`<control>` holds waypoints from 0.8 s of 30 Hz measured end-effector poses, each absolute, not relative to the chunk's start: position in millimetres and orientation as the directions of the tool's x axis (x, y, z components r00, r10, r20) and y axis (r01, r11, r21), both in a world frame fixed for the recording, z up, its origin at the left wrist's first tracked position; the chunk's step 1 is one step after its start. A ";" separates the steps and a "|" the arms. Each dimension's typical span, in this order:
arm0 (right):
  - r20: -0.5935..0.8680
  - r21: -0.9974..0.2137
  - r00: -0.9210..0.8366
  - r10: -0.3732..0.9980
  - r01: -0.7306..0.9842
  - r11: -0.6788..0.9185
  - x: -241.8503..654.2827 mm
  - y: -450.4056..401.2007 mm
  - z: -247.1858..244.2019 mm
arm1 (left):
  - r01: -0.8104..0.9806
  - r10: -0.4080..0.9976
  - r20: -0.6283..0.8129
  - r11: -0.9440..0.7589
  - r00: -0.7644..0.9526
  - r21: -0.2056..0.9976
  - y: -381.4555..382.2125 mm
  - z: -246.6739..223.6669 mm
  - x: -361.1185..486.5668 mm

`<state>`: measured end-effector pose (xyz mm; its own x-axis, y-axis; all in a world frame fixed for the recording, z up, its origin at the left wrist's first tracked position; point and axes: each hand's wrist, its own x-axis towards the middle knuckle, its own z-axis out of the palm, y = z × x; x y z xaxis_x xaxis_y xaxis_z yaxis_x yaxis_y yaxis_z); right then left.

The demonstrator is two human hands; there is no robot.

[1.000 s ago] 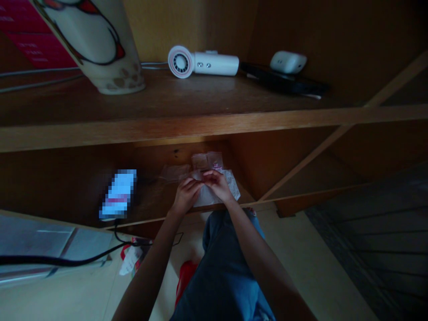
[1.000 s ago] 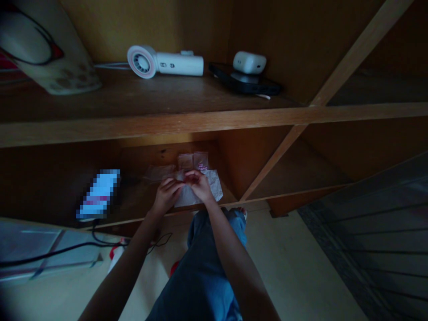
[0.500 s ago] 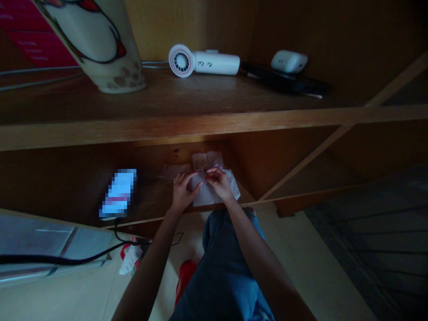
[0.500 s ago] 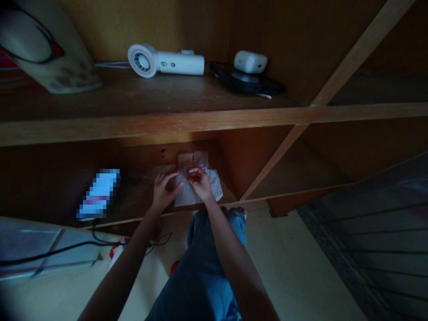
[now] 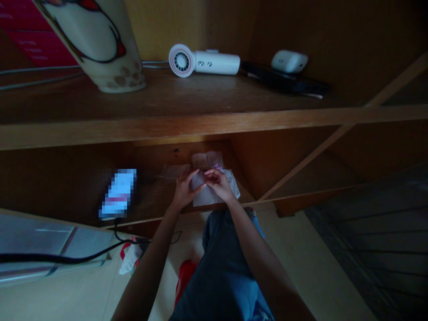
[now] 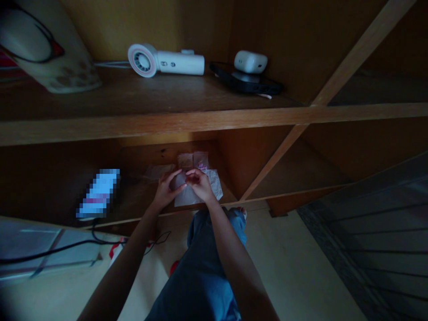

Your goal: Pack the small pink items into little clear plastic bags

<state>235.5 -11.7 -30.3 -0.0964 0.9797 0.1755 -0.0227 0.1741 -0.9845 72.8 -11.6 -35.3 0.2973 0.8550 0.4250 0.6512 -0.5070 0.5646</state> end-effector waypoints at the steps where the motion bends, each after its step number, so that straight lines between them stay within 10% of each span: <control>1: 0.173 -0.985 -0.102 0.980 -0.025 0.171 235.6 -11.8 -29.9 | 0.650 0.855 0.425 -0.508 0.298 0.565 -11.6 -35.4 72.8; 24: 0.264 -0.964 -0.096 0.960 0.002 0.265 243.3 -10.7 -34.6 | 0.635 0.866 0.366 -0.499 0.341 0.590 -15.4 -32.0 73.8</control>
<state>243.3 -10.7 -34.6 -0.0961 0.9597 0.2641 0.0020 0.2655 -0.9641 73.8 -15.4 -32.0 0.3410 0.8659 0.3659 0.6348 -0.4992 0.5898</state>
